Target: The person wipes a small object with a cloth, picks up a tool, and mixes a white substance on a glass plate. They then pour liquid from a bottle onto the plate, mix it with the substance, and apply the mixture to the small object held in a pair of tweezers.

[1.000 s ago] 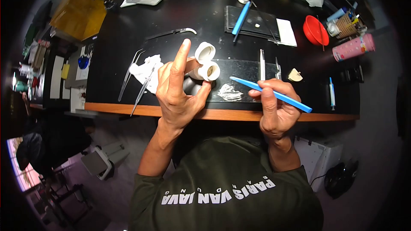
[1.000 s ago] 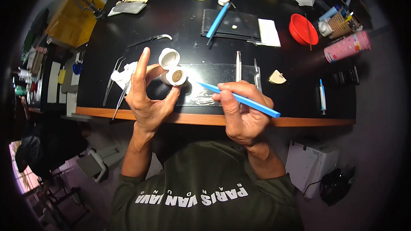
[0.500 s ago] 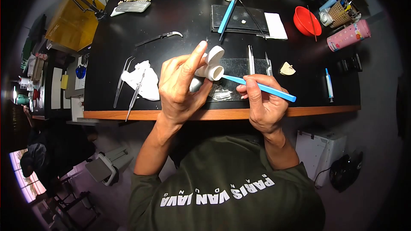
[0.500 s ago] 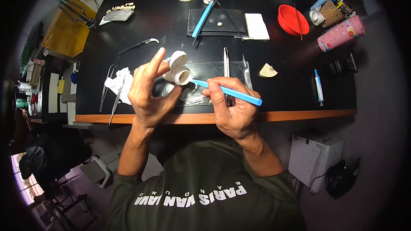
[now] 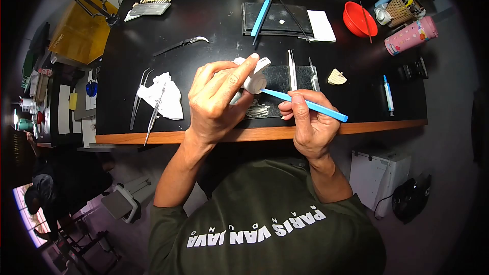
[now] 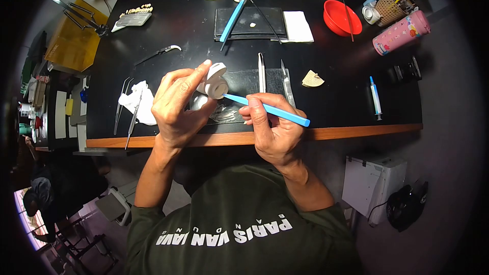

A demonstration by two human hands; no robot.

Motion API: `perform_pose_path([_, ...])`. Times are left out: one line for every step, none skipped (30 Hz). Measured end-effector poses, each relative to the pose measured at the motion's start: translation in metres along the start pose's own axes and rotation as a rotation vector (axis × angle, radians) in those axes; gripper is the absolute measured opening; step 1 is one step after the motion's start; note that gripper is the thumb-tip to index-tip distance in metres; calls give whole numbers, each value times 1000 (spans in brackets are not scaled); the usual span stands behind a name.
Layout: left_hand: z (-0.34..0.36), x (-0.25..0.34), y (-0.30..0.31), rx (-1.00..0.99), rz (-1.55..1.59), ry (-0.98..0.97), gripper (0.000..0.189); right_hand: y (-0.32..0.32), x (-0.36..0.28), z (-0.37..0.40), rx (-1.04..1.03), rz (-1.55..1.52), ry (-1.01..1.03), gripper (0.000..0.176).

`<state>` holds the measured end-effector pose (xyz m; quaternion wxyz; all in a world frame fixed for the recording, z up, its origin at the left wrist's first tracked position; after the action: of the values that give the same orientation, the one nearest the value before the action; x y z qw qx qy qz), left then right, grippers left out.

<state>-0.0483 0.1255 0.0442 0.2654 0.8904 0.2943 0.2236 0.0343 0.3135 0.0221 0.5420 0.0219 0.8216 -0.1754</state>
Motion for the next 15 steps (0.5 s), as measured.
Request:
perform_pose_path([1,0,-1,6,-4,0,72,0,0,0,3,-3,-4,15])
perform_pose_path([1,0,-1,13,-7,0,72,0,0,1,6,-7,-7,15])
perform_pose_path([1,0,-1,15,-11,0,72,0,1,1,10,-19,-18,15])
perform_pose_path([1,0,-1,17,-15,0,72,0,2,1,15,-32,-28,15])
perform_pose_path([1,1,0,19,-19,-1,71,0,2,1,19,-45,-39,15])
perform_pose_path([1,0,-1,29,-20,-5,71,0,2,2,24,-51,-49,15])
perform_pose_path([2,0,-2,39,-20,-10,71,-1,1,2,28,-56,-59,15])
perform_pose_path([2,0,-3,50,-20,-15,70,-1,1,2,33,-61,-69,15])
perform_pose_path([2,0,-3,49,-22,-15,70,-1,0,2,35,-79,-77,16])
perform_pose_path([2,0,-3,48,-25,-15,70,-1,1,2,37,-97,-86,16])
perform_pose_path([2,1,-3,47,-26,-15,69,-1,0,2,39,-114,-94,16])
perform_pose_path([2,1,-3,49,-25,-16,69,-2,0,2,45,-126,-109,16])
perform_pose_path([2,1,-3,51,-24,-16,69,-3,-1,2,52,-139,-124,16])
perform_pose_path([2,1,-2,52,-23,-17,69,-3,-1,2,59,-152,-139,17])
perform_pose_path([2,1,-2,48,-27,-9,70,-3,-1,2,65,-182,-156,17])
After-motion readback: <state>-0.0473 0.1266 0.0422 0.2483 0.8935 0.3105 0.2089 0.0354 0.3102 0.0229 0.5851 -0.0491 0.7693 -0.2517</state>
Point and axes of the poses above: each hand's wrist, its own z-axis away from the middle knuckle, its own y-axis out of the back of the hand, x = y × z, the point moved 3 cm from there along -z, towards the middle knuckle, and after that the axes turned 15 degrees about -z, right-handed, at the moved point
